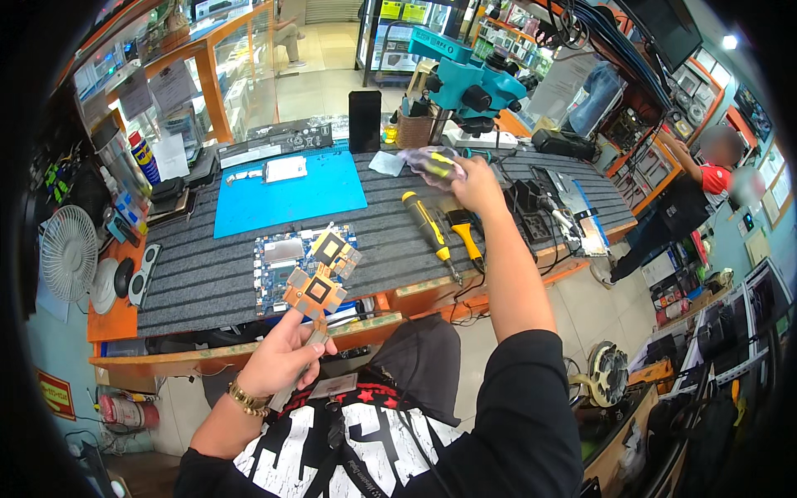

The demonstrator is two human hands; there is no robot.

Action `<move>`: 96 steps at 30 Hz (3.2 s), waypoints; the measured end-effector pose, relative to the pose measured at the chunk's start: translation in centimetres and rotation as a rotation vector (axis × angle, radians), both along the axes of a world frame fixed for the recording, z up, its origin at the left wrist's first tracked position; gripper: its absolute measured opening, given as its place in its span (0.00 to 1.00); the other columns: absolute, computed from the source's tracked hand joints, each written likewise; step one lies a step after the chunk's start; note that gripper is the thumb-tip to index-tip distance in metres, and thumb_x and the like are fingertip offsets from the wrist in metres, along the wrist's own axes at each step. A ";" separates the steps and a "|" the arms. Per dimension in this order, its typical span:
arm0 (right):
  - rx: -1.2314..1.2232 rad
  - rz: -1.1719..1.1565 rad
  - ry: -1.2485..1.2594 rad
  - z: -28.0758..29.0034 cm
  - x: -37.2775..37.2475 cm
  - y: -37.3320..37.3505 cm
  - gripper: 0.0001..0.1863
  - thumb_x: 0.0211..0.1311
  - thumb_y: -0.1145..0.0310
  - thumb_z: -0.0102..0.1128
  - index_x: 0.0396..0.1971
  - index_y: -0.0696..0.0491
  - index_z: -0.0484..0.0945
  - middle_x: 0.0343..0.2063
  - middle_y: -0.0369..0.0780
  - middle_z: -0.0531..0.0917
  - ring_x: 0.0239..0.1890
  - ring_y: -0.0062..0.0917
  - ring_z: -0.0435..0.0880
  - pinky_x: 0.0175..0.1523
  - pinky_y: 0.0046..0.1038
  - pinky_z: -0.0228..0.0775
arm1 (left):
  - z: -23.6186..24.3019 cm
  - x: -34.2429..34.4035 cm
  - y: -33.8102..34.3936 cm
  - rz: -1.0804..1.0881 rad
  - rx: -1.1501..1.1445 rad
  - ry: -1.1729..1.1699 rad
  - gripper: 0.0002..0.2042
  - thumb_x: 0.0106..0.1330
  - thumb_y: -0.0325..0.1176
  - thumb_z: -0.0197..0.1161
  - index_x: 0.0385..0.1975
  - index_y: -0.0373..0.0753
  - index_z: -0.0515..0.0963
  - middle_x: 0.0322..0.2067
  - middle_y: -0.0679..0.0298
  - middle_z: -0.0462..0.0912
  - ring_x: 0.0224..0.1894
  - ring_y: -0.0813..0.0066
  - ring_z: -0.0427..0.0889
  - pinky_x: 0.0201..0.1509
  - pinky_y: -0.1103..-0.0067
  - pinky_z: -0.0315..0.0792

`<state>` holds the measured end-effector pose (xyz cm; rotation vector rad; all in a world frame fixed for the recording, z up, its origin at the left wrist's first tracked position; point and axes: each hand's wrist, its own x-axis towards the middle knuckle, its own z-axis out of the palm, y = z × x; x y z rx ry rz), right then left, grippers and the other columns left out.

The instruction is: The person wipes a circuit board with a cloth, cleans a copper component with the cloth, and then places the board into a blue testing jig. They apply a substance from a syringe to the board, position a cooling component onto it, and secure the parts using a powered screwdriver.

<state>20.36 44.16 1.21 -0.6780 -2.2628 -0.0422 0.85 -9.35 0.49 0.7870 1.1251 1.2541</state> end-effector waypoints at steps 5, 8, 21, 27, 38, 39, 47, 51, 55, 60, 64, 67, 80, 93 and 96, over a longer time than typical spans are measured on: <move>-0.267 -0.407 0.035 1.0 2.6 5.0 0.26 0.70 0.67 0.70 0.66 0.59 0.89 0.53 0.57 0.94 0.60 0.57 0.92 0.69 0.53 0.84 | -0.6 -0.2 0.3 -0.019 0.001 -0.012 0.36 0.89 0.21 0.56 0.92 0.47 0.52 0.54 0.54 0.87 0.25 0.81 0.82 0.25 0.80 0.78; -0.187 -0.549 -0.162 0.4 1.0 6.0 0.26 0.75 0.60 0.72 0.68 0.55 0.89 0.54 0.55 0.95 0.59 0.53 0.95 0.68 0.50 0.86 | -1.0 -0.5 0.6 -0.034 -0.023 0.001 0.37 0.89 0.21 0.55 0.93 0.47 0.50 0.54 0.51 0.86 0.24 0.78 0.81 0.27 0.79 0.79; -0.361 -0.586 -0.337 1.4 5.0 14.4 0.32 0.81 0.48 0.63 0.59 0.66 0.89 0.55 0.63 0.92 0.58 0.53 0.93 0.65 0.50 0.85 | 0.4 -0.2 2.5 -0.062 -0.035 -0.011 0.35 0.90 0.24 0.57 0.93 0.50 0.54 0.60 0.51 0.89 0.26 0.84 0.82 0.27 0.81 0.79; -1.147 0.004 0.479 4.3 9.1 -4.5 0.28 0.94 0.43 0.56 0.65 0.55 0.83 0.38 0.35 0.84 0.27 0.22 0.82 0.28 0.34 0.73 | 0.8 1.0 4.4 -0.115 -0.069 0.052 0.39 0.89 0.24 0.57 0.95 0.52 0.51 0.60 0.52 0.89 0.25 0.84 0.82 0.27 0.81 0.79; -1.230 0.187 0.969 1.5 34.8 -35.5 0.42 0.83 0.41 0.61 0.77 0.64 0.73 0.45 0.44 0.84 0.31 0.29 0.84 0.34 0.34 0.78 | -1.8 13.5 17.1 -0.688 -0.033 0.190 0.35 0.89 0.28 0.59 0.92 0.47 0.54 0.59 0.50 0.89 0.39 0.64 0.98 0.34 0.72 0.91; -1.251 0.189 1.036 1.2 35.6 -37.3 0.43 0.81 0.43 0.65 0.77 0.65 0.74 0.44 0.46 0.85 0.29 0.29 0.84 0.33 0.34 0.78 | -2.5 15.1 18.0 -0.725 -0.045 0.183 0.36 0.89 0.28 0.59 0.92 0.47 0.53 0.59 0.49 0.89 0.40 0.63 0.98 0.35 0.70 0.91; -1.212 0.174 1.055 0.5 38.2 -45.3 0.49 0.79 0.44 0.67 0.90 0.52 0.61 0.41 0.51 0.85 0.22 0.30 0.80 0.28 0.33 0.76 | -7.0 24.6 21.2 -0.933 -0.057 0.299 0.41 0.85 0.28 0.62 0.94 0.49 0.52 0.64 0.46 0.90 0.37 0.66 0.96 0.33 0.72 0.89; -1.151 0.051 1.175 -1.7 38.9 -46.0 0.45 0.82 0.47 0.64 0.88 0.54 0.63 0.42 0.52 0.85 0.24 0.30 0.82 0.28 0.33 0.76 | -8.5 26.8 20.9 -0.971 -0.070 0.302 0.42 0.84 0.27 0.62 0.94 0.52 0.53 0.58 0.50 0.92 0.33 0.71 0.93 0.31 0.75 0.86; -1.222 0.159 1.054 -1.5 38.6 -46.8 0.36 0.86 0.48 0.59 0.81 0.56 0.69 0.41 0.51 0.85 0.25 0.30 0.83 0.28 0.32 0.76 | -8.6 27.6 20.1 -0.988 -0.083 0.301 0.42 0.83 0.27 0.62 0.94 0.51 0.53 0.58 0.51 0.92 0.32 0.73 0.92 0.29 0.76 0.86; -1.272 0.186 1.114 -2.8 38.4 -46.2 0.35 0.86 0.49 0.59 0.81 0.56 0.69 0.40 0.50 0.85 0.24 0.31 0.82 0.29 0.33 0.77 | -8.9 27.3 20.1 -0.974 -0.085 0.298 0.41 0.83 0.28 0.64 0.94 0.49 0.54 0.57 0.52 0.93 0.32 0.72 0.93 0.28 0.77 0.86; -1.235 0.182 1.226 -3.7 38.6 -45.0 0.34 0.88 0.49 0.56 0.81 0.55 0.69 0.41 0.50 0.85 0.26 0.30 0.81 0.29 0.34 0.76 | -9.5 26.7 20.1 -0.960 -0.108 0.326 0.39 0.83 0.27 0.65 0.91 0.45 0.57 0.54 0.52 0.94 0.32 0.71 0.93 0.28 0.76 0.85; -1.241 0.163 1.153 -3.2 39.0 -44.3 0.32 0.89 0.50 0.54 0.80 0.54 0.68 0.41 0.49 0.85 0.26 0.31 0.82 0.29 0.35 0.76 | -9.9 26.3 19.8 -0.965 -0.101 0.314 0.38 0.82 0.28 0.67 0.89 0.43 0.59 0.52 0.52 0.94 0.32 0.71 0.93 0.27 0.75 0.85; -1.425 0.163 1.058 -3.7 37.4 -44.4 0.35 0.85 0.52 0.58 0.81 0.57 0.71 0.41 0.52 0.86 0.24 0.32 0.82 0.29 0.33 0.76 | -10.1 26.3 19.8 -0.932 -0.039 0.465 0.39 0.79 0.28 0.68 0.89 0.37 0.61 0.49 0.48 0.94 0.35 0.60 0.95 0.35 0.67 0.88; -1.537 0.166 0.979 -2.5 36.1 -45.5 0.39 0.84 0.45 0.63 0.79 0.58 0.70 0.37 0.51 0.84 0.21 0.32 0.82 0.24 0.35 0.78 | -13.2 29.2 16.7 -0.652 0.569 1.210 0.14 0.69 0.24 0.71 0.54 0.38 0.85 0.55 0.46 0.87 0.52 0.40 0.94 0.56 0.52 0.90; -1.533 0.081 0.788 -2.9 37.3 -44.7 0.32 0.89 0.43 0.55 0.73 0.55 0.73 0.36 0.49 0.84 0.22 0.30 0.82 0.23 0.34 0.77 | -13.2 27.7 16.0 -0.625 0.530 1.185 0.14 0.69 0.24 0.72 0.54 0.39 0.86 0.54 0.47 0.87 0.52 0.41 0.94 0.55 0.53 0.89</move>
